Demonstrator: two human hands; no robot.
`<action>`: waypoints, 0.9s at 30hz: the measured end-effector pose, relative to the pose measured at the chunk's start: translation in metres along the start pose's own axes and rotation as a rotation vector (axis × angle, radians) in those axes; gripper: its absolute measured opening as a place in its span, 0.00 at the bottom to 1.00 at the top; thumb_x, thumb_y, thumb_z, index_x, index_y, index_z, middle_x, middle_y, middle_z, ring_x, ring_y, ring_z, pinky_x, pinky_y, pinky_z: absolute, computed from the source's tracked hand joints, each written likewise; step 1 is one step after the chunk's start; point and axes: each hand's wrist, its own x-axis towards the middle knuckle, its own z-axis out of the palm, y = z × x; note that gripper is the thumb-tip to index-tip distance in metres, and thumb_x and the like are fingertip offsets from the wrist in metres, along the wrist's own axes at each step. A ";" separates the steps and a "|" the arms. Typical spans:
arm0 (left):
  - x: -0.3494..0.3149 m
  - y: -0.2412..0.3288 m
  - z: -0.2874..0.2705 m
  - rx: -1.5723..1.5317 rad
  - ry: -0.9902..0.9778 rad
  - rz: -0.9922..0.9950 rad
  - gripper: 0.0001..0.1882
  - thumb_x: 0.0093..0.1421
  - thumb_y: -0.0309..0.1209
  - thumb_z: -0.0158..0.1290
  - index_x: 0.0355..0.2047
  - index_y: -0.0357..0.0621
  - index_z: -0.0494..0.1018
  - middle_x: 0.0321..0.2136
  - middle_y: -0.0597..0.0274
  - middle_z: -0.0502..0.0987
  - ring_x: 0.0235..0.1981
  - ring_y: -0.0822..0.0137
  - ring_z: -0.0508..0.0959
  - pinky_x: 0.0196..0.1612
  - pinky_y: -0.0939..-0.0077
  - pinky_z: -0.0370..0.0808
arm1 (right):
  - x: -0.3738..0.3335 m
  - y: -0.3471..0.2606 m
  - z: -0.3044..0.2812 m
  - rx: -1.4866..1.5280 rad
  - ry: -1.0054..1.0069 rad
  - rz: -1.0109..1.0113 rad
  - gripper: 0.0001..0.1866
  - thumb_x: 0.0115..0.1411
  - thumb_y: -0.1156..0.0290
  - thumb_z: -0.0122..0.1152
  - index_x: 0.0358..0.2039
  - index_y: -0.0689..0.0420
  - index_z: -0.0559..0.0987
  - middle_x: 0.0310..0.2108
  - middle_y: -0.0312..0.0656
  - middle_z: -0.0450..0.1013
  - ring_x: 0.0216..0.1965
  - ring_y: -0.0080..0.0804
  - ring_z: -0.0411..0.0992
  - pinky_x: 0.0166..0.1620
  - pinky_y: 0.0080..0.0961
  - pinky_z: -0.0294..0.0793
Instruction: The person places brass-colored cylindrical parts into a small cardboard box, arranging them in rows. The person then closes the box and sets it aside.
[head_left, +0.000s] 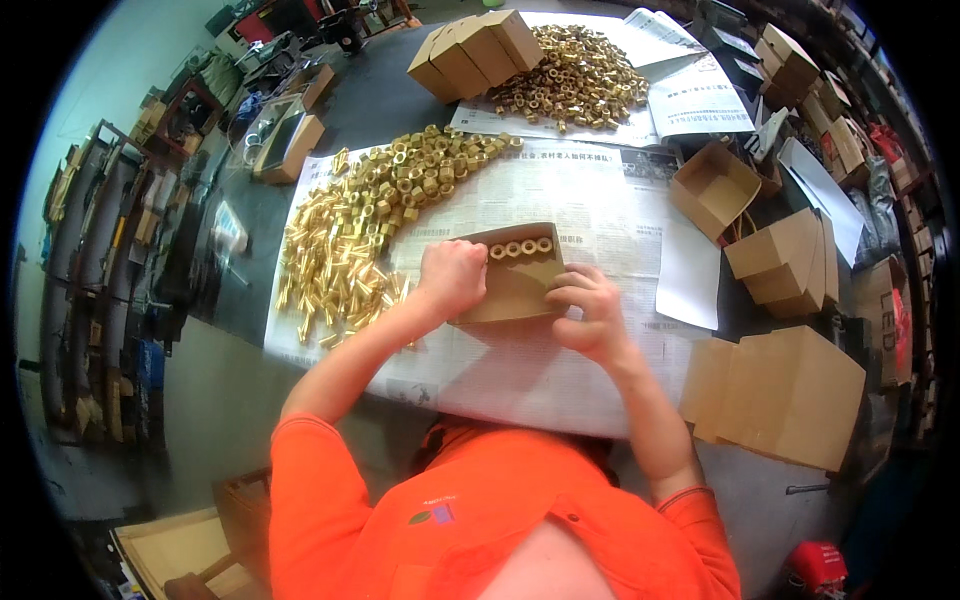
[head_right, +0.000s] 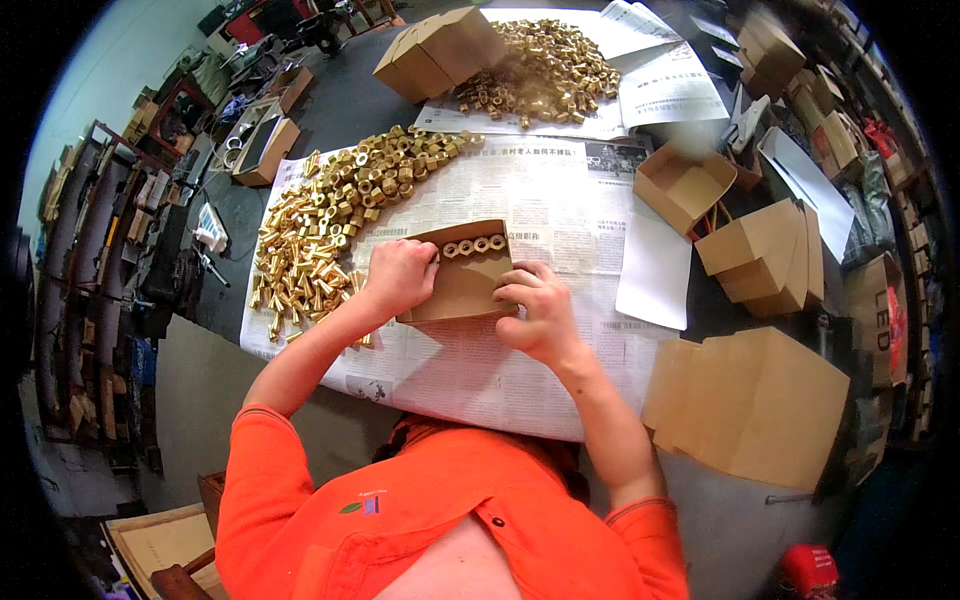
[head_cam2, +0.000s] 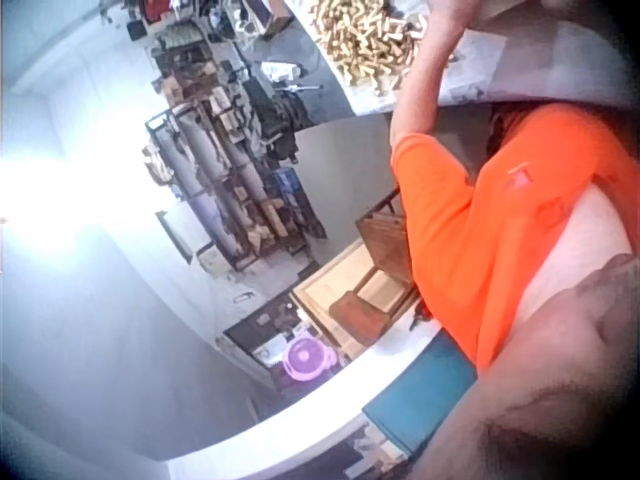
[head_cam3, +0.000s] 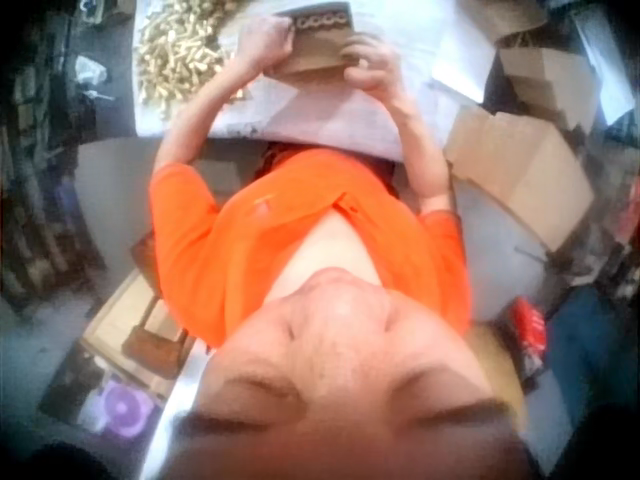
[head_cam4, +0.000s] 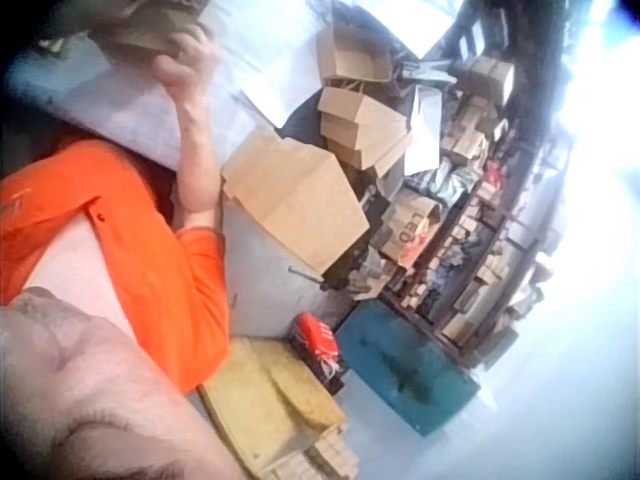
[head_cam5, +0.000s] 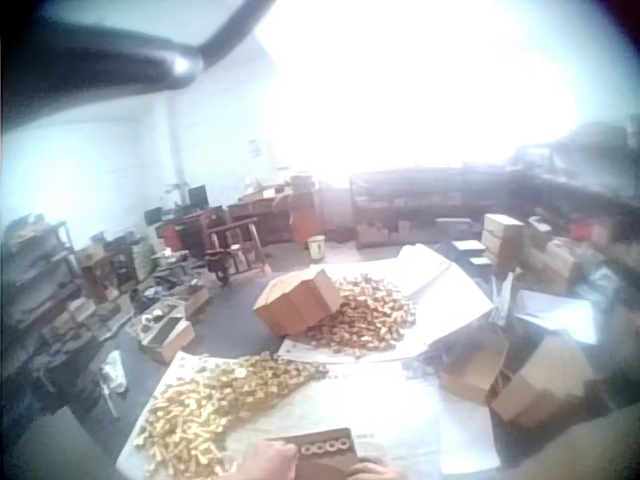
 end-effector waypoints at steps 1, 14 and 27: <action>0.001 0.001 0.002 0.009 0.005 0.003 0.07 0.51 0.31 0.53 0.22 0.42 0.73 0.22 0.52 0.77 0.26 0.50 0.78 0.30 0.56 0.74 | 0.000 0.000 0.001 -0.005 0.002 -0.003 0.13 0.33 0.74 0.56 0.24 0.59 0.80 0.34 0.41 0.77 0.45 0.46 0.71 0.47 0.37 0.73; 0.009 -0.003 0.004 0.073 -0.027 0.056 0.07 0.55 0.32 0.53 0.26 0.42 0.72 0.23 0.52 0.78 0.27 0.52 0.79 0.30 0.57 0.74 | 0.002 0.000 0.001 -0.002 0.014 -0.023 0.13 0.32 0.75 0.55 0.23 0.59 0.79 0.33 0.40 0.77 0.43 0.47 0.71 0.46 0.37 0.72; 0.046 -0.120 -0.012 0.406 0.047 0.037 0.09 0.50 0.24 0.50 0.34 0.45 0.71 0.27 0.55 0.76 0.26 0.57 0.80 0.26 0.64 0.75 | 0.003 0.001 0.001 0.011 -0.003 -0.020 0.13 0.32 0.75 0.54 0.24 0.59 0.79 0.33 0.42 0.77 0.44 0.48 0.71 0.46 0.38 0.73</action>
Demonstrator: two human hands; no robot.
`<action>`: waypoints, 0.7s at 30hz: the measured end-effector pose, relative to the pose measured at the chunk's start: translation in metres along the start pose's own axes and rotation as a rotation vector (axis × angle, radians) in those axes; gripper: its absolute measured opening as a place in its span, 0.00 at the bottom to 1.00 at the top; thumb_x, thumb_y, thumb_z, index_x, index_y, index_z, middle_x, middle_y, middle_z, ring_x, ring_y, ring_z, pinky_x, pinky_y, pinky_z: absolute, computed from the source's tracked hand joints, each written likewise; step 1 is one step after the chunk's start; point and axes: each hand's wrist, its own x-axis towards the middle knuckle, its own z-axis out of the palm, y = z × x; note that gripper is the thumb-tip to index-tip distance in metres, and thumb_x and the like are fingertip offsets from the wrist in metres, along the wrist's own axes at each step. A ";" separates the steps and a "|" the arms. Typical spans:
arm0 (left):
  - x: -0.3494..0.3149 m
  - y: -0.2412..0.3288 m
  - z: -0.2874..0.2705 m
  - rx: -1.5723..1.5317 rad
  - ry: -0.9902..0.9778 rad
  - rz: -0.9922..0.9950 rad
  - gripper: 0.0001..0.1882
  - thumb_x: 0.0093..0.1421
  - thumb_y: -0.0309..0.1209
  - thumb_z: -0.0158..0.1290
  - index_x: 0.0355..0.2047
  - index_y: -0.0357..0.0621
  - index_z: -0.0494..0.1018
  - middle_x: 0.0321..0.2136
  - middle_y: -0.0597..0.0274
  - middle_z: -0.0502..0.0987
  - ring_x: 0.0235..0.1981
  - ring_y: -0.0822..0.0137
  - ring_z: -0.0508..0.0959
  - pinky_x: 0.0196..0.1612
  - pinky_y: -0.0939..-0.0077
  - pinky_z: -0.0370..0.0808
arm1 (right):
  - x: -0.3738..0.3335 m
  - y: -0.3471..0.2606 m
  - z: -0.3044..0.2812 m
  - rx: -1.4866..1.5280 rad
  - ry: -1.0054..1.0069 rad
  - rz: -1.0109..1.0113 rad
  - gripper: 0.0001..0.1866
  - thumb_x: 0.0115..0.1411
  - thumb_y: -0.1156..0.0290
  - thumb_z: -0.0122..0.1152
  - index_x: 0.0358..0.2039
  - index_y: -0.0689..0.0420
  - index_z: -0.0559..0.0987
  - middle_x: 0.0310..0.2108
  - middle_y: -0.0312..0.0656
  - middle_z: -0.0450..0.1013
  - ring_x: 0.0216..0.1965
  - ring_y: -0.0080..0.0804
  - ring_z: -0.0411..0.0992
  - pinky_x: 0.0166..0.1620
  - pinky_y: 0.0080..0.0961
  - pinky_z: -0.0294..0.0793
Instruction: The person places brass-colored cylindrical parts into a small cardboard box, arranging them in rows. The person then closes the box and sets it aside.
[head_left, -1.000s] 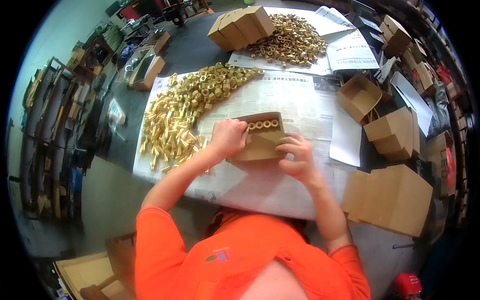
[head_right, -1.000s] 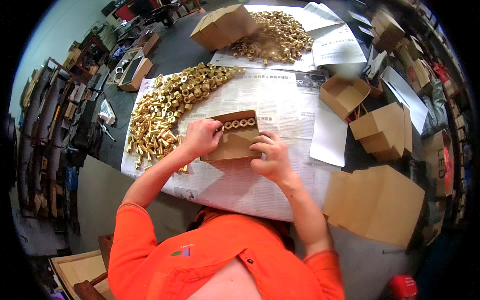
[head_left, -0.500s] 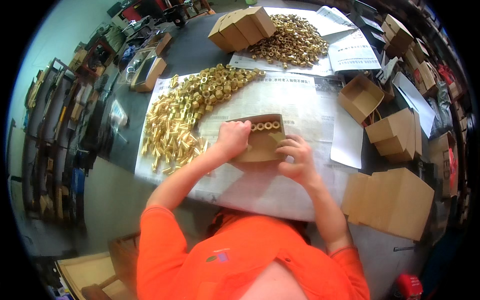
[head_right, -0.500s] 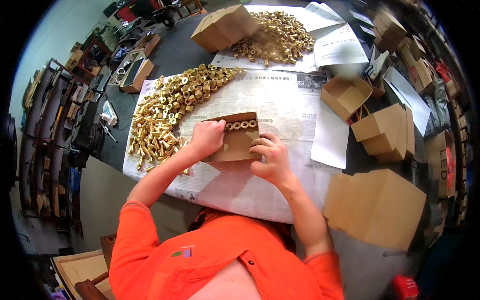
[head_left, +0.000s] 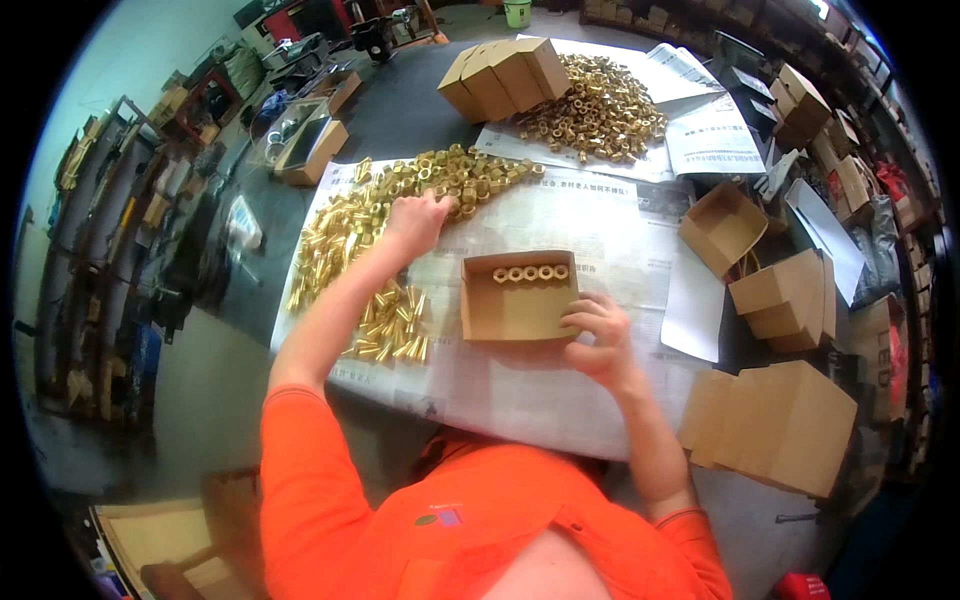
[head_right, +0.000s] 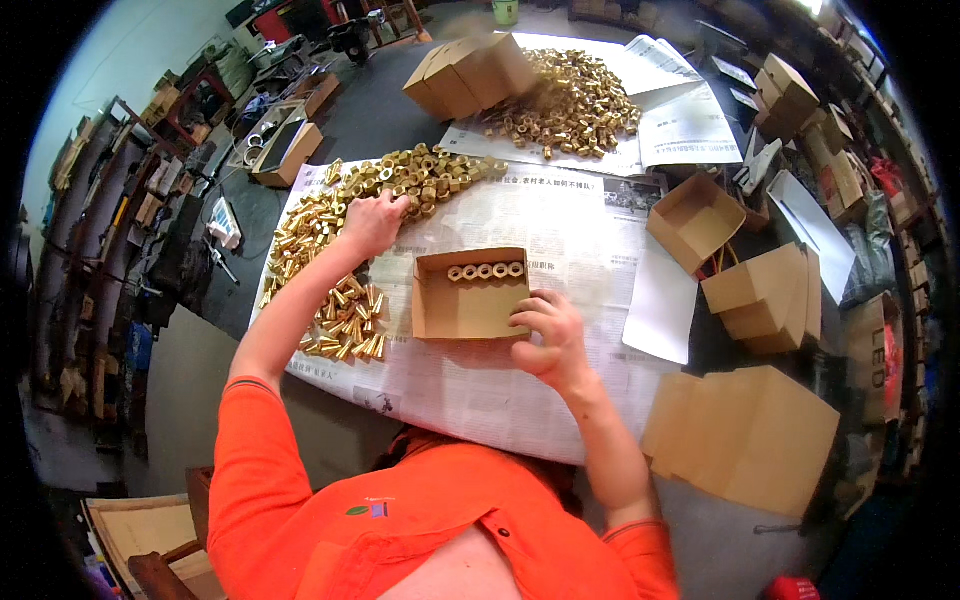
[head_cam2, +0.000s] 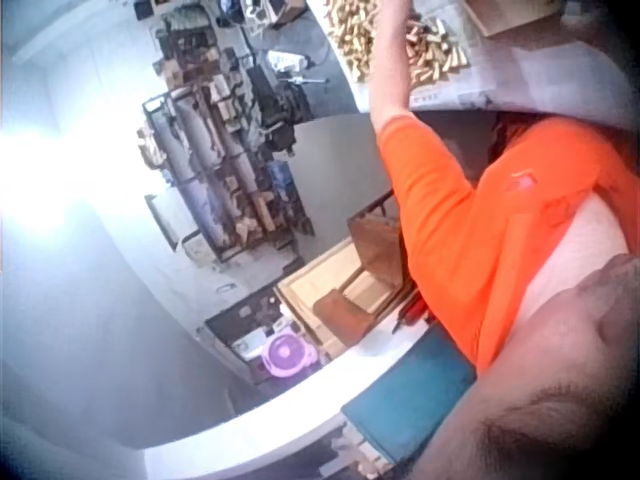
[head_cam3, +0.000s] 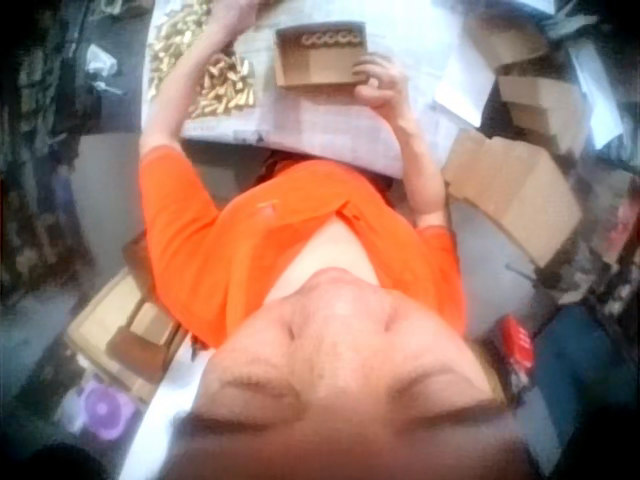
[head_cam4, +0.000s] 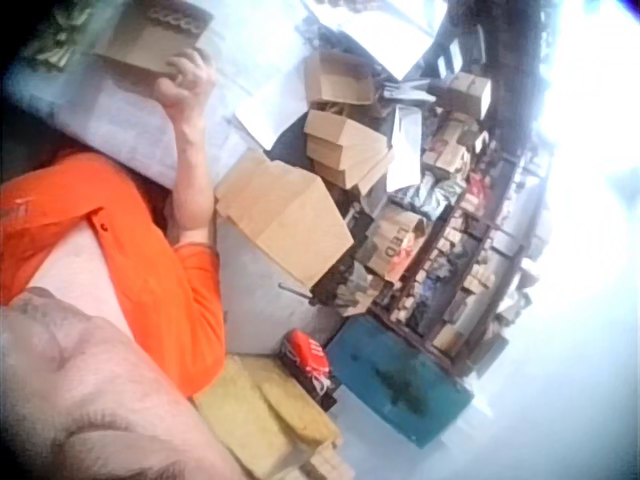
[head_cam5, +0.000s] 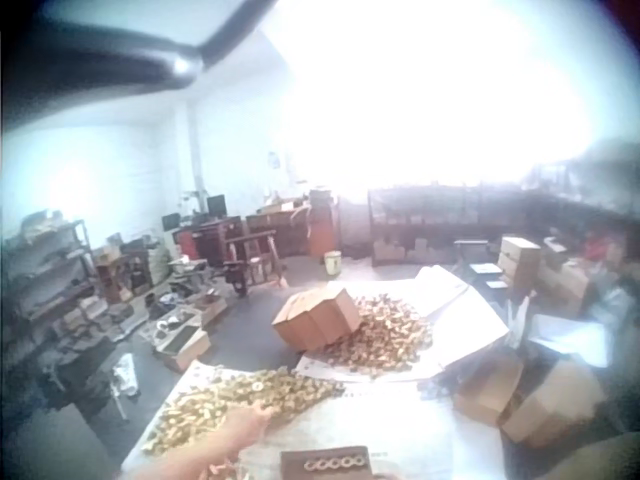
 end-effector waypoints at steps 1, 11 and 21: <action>0.001 -0.001 -0.003 0.003 -0.038 0.011 0.10 0.49 0.24 0.50 0.34 0.45 0.71 0.28 0.55 0.76 0.26 0.57 0.80 0.26 0.64 0.75 | 0.000 0.000 0.001 0.009 -0.007 0.003 0.13 0.32 0.75 0.54 0.24 0.59 0.79 0.33 0.42 0.77 0.44 0.48 0.71 0.46 0.37 0.73; 0.011 0.002 -0.015 -0.039 -0.167 0.054 0.10 0.47 0.28 0.49 0.31 0.43 0.73 0.25 0.53 0.79 0.29 0.54 0.81 0.33 0.60 0.76 | -0.003 0.000 0.000 0.006 0.001 0.022 0.13 0.33 0.75 0.54 0.24 0.59 0.80 0.34 0.41 0.77 0.45 0.46 0.71 0.46 0.37 0.73; -0.009 0.022 -0.046 -0.830 -0.089 -0.172 0.10 0.47 0.31 0.60 0.28 0.38 0.76 0.18 0.58 0.77 0.20 0.68 0.78 0.26 0.72 0.74 | -0.004 0.001 0.001 -0.006 0.009 0.008 0.13 0.33 0.75 0.55 0.24 0.59 0.79 0.33 0.40 0.77 0.45 0.45 0.71 0.46 0.37 0.72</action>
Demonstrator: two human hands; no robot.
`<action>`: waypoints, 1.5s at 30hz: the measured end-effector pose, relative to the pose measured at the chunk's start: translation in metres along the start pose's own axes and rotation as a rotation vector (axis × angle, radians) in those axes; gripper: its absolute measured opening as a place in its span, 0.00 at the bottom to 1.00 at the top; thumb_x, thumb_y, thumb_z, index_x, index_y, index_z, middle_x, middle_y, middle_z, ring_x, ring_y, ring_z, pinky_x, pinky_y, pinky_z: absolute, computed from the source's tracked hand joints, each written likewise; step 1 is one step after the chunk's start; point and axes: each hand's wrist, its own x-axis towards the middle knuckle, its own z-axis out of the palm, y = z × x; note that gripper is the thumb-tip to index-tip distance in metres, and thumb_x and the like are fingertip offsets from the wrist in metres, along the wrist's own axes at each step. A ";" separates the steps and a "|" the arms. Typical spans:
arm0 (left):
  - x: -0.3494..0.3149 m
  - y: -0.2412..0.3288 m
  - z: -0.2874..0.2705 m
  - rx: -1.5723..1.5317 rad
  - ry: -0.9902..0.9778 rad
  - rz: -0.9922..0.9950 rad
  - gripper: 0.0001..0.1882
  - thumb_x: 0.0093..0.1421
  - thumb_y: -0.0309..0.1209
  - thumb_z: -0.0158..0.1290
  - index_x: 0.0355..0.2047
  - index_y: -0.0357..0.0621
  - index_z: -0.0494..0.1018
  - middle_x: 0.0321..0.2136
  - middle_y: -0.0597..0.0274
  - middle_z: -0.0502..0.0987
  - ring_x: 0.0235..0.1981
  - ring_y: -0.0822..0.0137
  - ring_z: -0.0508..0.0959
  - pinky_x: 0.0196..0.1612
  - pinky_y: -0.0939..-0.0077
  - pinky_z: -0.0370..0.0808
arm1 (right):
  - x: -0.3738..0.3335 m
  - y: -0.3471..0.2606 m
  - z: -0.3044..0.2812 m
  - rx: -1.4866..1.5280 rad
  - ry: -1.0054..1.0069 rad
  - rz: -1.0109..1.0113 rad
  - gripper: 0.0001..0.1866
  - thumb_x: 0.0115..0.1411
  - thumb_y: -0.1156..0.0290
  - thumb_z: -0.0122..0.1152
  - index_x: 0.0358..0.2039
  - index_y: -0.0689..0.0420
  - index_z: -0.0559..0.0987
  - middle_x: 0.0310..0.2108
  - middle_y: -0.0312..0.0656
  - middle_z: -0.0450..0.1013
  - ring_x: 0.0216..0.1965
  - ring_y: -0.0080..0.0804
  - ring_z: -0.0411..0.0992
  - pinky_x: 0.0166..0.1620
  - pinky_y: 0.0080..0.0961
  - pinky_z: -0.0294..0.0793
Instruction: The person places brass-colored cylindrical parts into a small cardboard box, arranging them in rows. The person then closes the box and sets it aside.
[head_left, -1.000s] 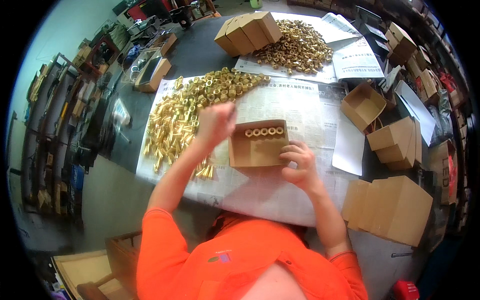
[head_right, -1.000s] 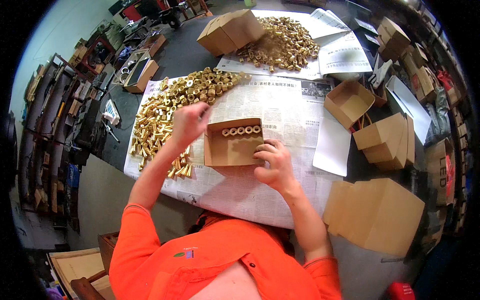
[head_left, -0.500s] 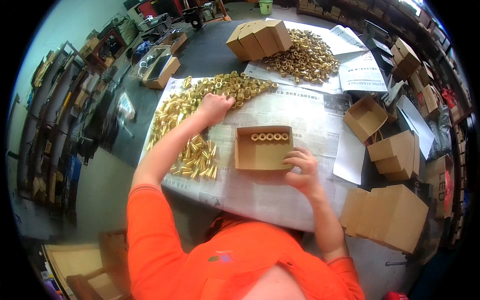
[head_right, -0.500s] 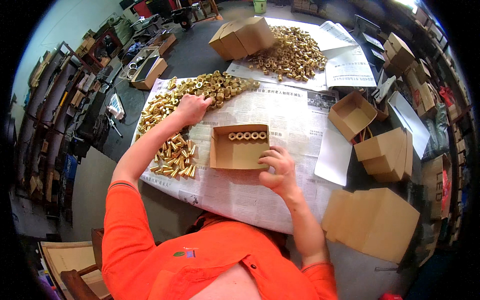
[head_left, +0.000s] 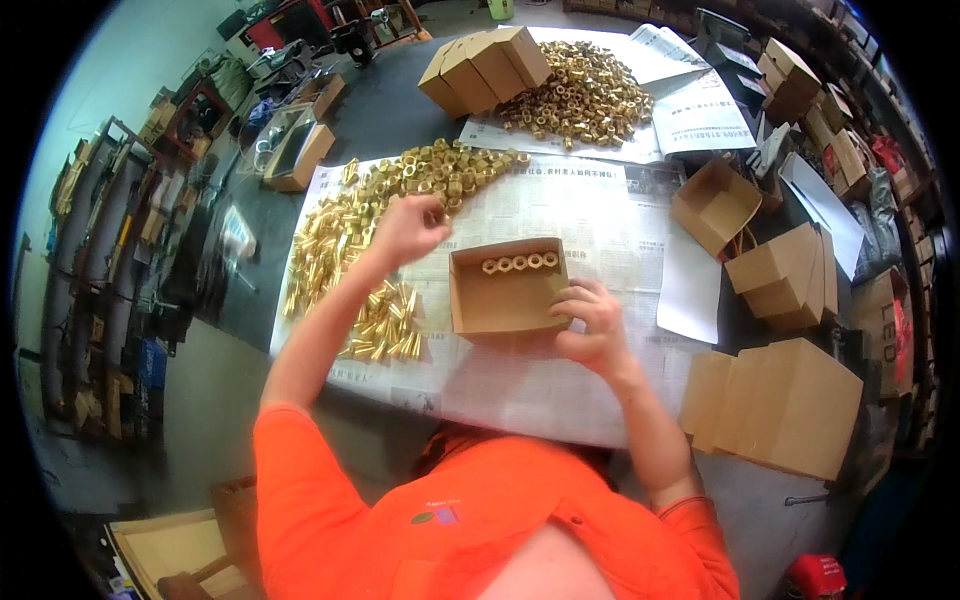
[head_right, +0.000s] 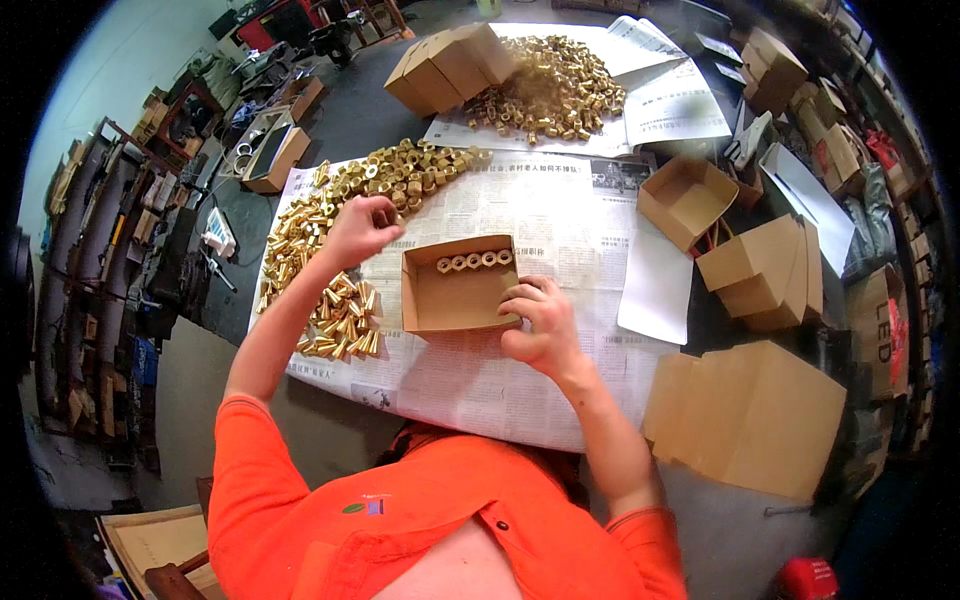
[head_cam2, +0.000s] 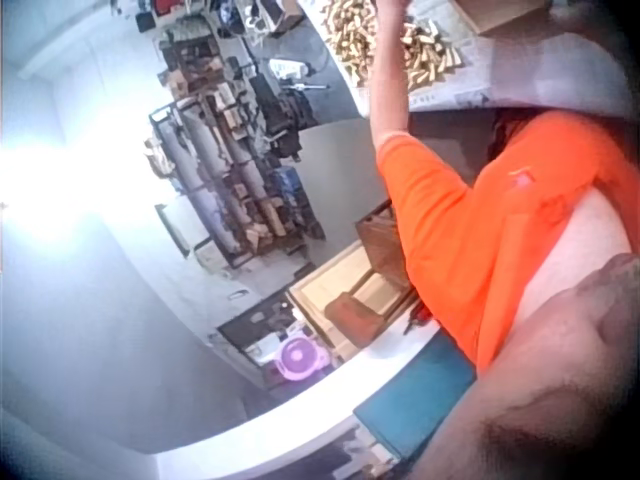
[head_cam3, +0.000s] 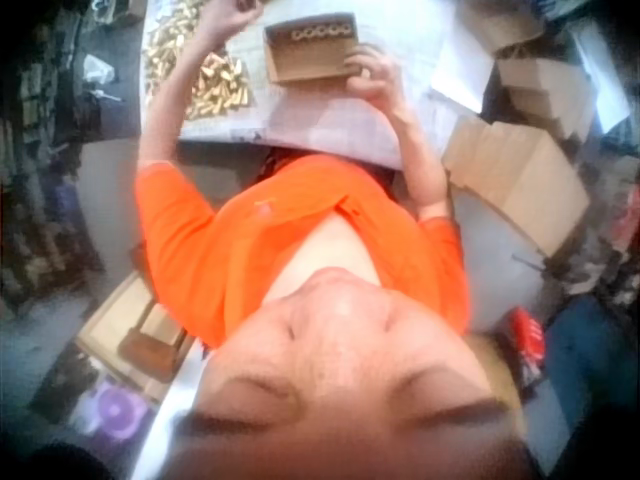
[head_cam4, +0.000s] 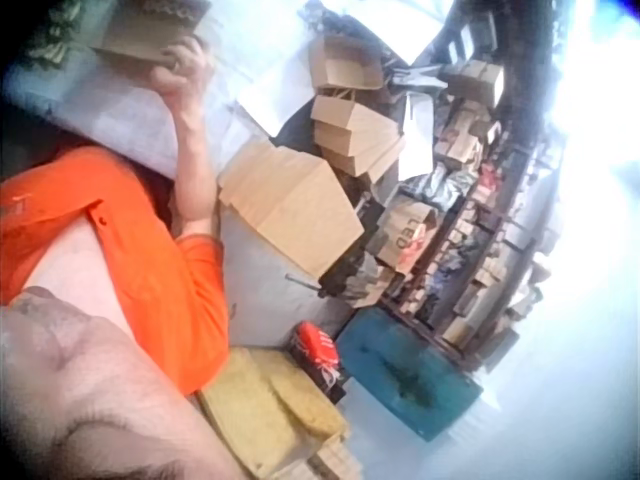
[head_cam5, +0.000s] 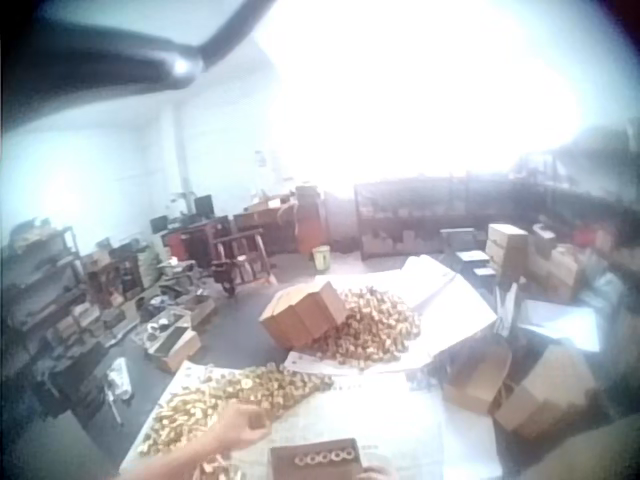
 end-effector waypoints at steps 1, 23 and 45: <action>-0.011 0.010 0.005 -0.169 0.005 0.020 0.09 0.47 0.28 0.62 0.25 0.35 0.75 0.15 0.61 0.75 0.18 0.74 0.75 0.24 0.79 0.72 | 0.000 -0.001 -0.001 0.007 -0.001 0.005 0.13 0.33 0.75 0.55 0.24 0.59 0.79 0.33 0.40 0.77 0.45 0.45 0.71 0.46 0.37 0.73; -0.041 0.030 0.073 0.515 0.069 0.115 0.05 0.48 0.33 0.56 0.22 0.47 0.78 0.23 0.60 0.77 0.28 0.56 0.78 0.31 0.61 0.74 | 0.001 -0.003 -0.001 -0.015 0.010 0.010 0.13 0.33 0.75 0.54 0.24 0.60 0.80 0.33 0.41 0.78 0.45 0.46 0.71 0.45 0.37 0.73; -0.040 0.025 0.066 0.357 0.062 0.178 0.07 0.50 0.33 0.58 0.27 0.45 0.80 0.23 0.57 0.79 0.27 0.58 0.79 0.31 0.64 0.75 | 0.002 -0.003 0.000 -0.006 0.008 0.002 0.13 0.31 0.76 0.54 0.23 0.59 0.80 0.33 0.41 0.77 0.42 0.45 0.71 0.44 0.36 0.73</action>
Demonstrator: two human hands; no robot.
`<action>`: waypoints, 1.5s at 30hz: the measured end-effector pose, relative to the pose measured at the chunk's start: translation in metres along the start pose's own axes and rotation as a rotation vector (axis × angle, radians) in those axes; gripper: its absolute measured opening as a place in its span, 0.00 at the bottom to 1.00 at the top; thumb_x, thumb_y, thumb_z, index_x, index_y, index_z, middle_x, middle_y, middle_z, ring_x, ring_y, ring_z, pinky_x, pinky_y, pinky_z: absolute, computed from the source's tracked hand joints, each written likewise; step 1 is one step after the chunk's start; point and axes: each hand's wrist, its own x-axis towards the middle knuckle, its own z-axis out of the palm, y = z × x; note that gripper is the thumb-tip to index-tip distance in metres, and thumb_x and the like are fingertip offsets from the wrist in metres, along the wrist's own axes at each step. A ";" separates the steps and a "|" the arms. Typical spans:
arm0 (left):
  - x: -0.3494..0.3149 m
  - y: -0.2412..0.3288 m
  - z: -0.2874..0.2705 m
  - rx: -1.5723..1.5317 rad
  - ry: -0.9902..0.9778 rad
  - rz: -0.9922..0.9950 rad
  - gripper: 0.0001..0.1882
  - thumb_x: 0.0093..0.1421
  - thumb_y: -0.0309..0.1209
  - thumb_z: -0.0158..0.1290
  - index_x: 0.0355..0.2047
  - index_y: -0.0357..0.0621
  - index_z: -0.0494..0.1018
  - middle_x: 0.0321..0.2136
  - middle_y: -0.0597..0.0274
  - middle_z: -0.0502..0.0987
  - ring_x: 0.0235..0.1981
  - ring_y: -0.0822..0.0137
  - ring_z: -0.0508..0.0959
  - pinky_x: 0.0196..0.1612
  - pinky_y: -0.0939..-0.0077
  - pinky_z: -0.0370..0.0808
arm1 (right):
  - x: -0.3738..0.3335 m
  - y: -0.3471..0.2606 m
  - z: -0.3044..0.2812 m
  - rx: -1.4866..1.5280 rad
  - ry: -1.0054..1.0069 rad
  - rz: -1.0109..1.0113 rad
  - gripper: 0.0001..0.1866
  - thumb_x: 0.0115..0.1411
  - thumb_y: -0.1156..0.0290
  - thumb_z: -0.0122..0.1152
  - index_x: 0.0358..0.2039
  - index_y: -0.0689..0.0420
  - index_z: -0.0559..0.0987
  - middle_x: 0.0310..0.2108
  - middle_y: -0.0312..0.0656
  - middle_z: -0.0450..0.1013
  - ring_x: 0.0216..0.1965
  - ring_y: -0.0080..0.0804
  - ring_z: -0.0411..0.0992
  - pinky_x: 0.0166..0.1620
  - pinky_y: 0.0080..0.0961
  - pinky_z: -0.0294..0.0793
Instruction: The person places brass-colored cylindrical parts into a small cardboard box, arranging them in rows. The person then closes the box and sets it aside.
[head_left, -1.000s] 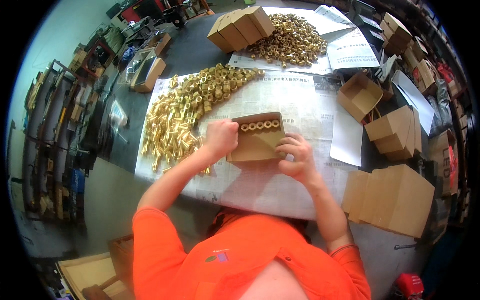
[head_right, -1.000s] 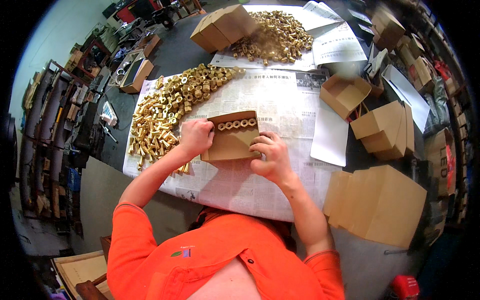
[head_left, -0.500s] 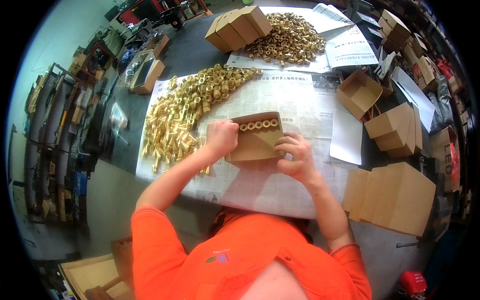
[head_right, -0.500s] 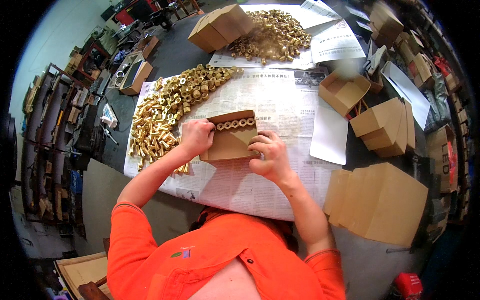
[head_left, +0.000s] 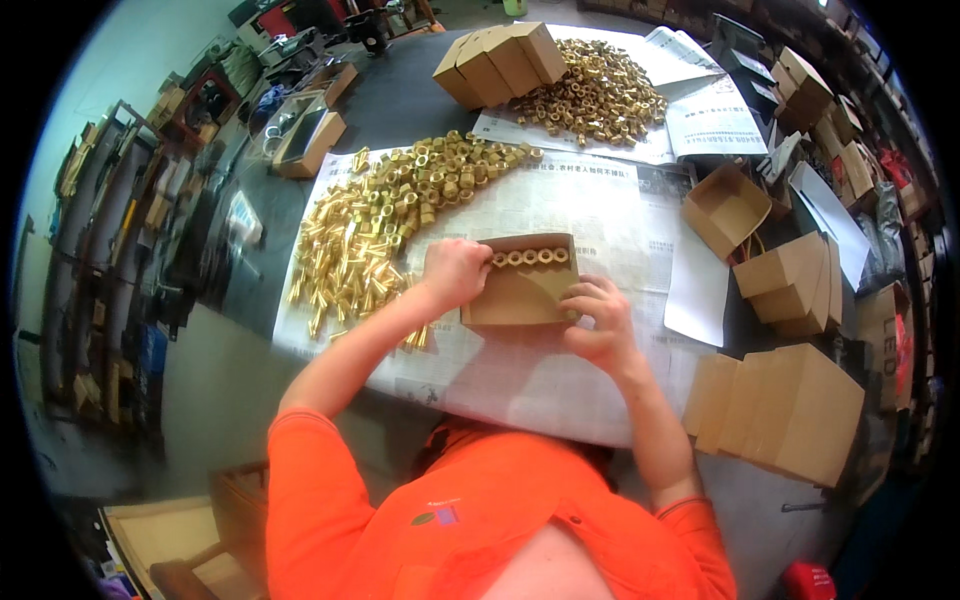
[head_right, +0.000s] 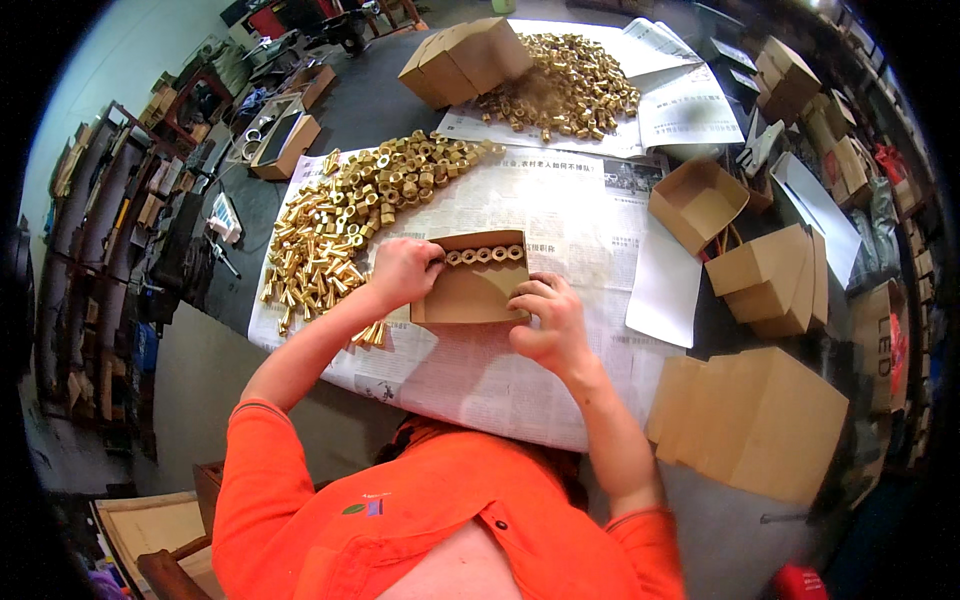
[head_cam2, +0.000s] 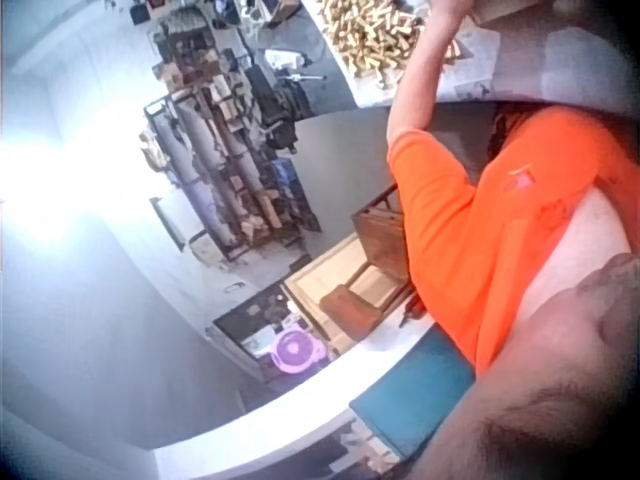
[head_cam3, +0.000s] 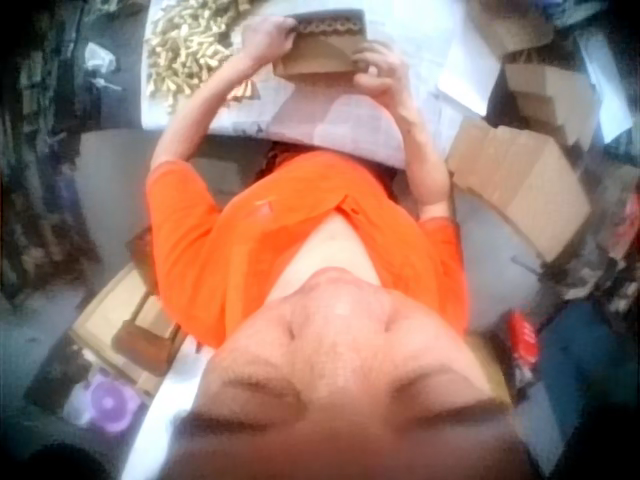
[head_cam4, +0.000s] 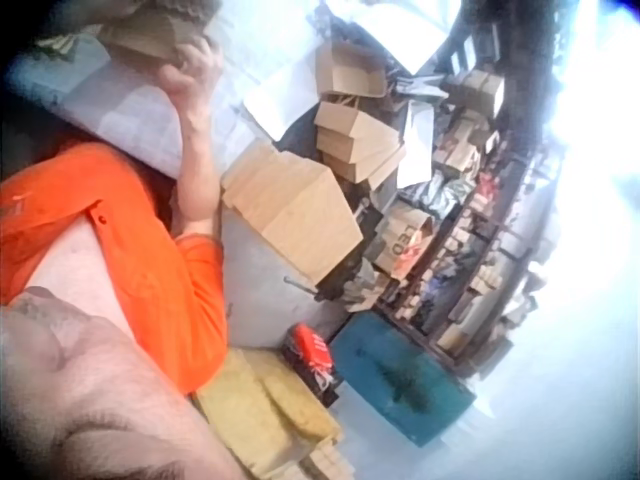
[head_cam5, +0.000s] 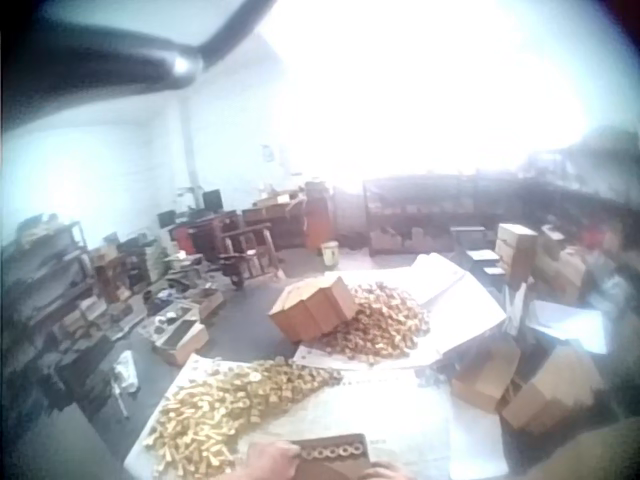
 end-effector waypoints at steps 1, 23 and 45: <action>0.001 -0.001 -0.008 -0.051 -0.002 0.023 0.07 0.50 0.33 0.58 0.28 0.44 0.80 0.24 0.57 0.80 0.26 0.59 0.79 0.30 0.66 0.75 | 0.000 0.000 0.000 0.000 0.002 -0.003 0.13 0.31 0.76 0.54 0.23 0.59 0.80 0.32 0.41 0.77 0.42 0.45 0.71 0.44 0.36 0.73; 0.017 -0.077 0.002 0.178 0.037 -0.108 0.10 0.50 0.37 0.55 0.28 0.45 0.76 0.24 0.56 0.78 0.27 0.53 0.80 0.31 0.57 0.76 | 0.000 0.002 -0.001 0.009 -0.012 0.000 0.13 0.33 0.76 0.54 0.23 0.59 0.79 0.33 0.41 0.77 0.44 0.45 0.71 0.46 0.35 0.72; 0.009 -0.078 0.018 0.030 0.184 -0.168 0.10 0.52 0.34 0.56 0.32 0.44 0.78 0.27 0.54 0.78 0.32 0.52 0.79 0.35 0.57 0.76 | -0.001 0.001 -0.002 -0.004 -0.010 -0.003 0.13 0.32 0.76 0.54 0.24 0.59 0.80 0.33 0.40 0.77 0.44 0.45 0.71 0.46 0.36 0.73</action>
